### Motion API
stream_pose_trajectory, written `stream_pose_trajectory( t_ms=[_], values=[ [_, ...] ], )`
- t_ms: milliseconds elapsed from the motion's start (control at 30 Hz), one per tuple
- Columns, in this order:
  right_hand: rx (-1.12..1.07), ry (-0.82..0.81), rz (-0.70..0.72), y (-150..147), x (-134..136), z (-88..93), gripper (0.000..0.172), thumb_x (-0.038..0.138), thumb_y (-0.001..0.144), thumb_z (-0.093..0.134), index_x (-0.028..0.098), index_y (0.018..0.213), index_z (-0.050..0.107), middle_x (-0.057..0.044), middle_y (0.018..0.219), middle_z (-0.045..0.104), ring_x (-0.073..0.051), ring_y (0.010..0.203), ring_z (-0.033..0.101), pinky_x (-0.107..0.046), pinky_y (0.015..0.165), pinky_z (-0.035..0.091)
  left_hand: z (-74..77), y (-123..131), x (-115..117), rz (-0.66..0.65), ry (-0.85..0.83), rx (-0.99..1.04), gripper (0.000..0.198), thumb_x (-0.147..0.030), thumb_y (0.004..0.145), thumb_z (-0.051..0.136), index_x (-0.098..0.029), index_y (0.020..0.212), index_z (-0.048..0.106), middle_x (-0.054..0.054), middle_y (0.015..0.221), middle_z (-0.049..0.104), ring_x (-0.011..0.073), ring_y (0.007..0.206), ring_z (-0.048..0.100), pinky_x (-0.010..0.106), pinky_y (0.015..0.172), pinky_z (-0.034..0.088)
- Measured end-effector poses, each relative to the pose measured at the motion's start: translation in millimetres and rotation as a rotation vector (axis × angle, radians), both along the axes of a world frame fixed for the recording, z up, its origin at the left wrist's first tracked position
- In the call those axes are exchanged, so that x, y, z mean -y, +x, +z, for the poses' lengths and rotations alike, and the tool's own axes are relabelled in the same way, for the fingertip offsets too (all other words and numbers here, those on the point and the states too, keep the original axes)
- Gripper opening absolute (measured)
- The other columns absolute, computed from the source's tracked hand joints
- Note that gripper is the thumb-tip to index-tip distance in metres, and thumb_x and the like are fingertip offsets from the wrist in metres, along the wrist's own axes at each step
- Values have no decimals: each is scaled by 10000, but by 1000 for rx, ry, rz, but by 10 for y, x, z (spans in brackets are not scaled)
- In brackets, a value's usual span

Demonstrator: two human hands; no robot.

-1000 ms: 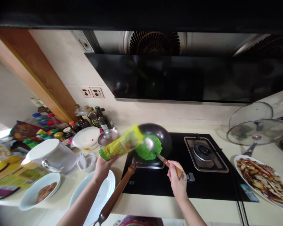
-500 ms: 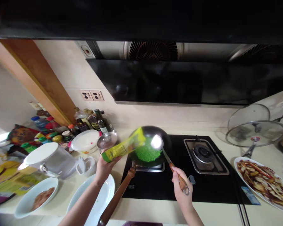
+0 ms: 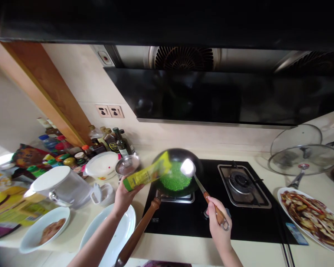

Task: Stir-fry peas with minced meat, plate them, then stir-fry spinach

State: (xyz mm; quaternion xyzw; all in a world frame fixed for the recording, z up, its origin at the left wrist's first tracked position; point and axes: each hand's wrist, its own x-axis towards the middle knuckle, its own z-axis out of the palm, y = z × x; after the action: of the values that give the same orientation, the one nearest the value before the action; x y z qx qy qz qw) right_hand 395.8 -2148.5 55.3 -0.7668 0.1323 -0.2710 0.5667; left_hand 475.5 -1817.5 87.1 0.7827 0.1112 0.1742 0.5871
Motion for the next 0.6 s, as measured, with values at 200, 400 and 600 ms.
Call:
stream_pose_trajectory(
  t_ms=[200, 400, 600],
  values=[
    [-7, -100, 94, 9, 35, 29, 286, 406, 862, 568, 190, 1012, 682, -94, 913, 692, -196, 688, 637, -310, 619, 548, -150, 9, -38, -73, -574, 3, 598, -278, 541, 876, -154, 1066, 619, 71, 992, 734, 243, 904, 690, 357, 832, 541],
    [-20, -721, 676, 92, 4, 84, 450, 115, 751, 499, 279, 1132, 672, -38, 807, 621, -178, 692, 598, -302, 649, 516, -248, -58, -46, -66, -1085, -165, 517, -196, 669, 801, -205, 1157, 631, 77, 1043, 756, 234, 899, 725, 299, 739, 586],
    [-106, -691, 475, 288, 85, 186, 367, 92, 730, 438, 213, 1053, 562, -41, 842, 603, -181, 709, 590, -332, 665, 505, -296, -161, -55, -34, -1286, -269, 497, -169, 804, 688, -246, 1279, 563, 56, 995, 775, 247, 963, 719, 327, 810, 599]
  ],
)
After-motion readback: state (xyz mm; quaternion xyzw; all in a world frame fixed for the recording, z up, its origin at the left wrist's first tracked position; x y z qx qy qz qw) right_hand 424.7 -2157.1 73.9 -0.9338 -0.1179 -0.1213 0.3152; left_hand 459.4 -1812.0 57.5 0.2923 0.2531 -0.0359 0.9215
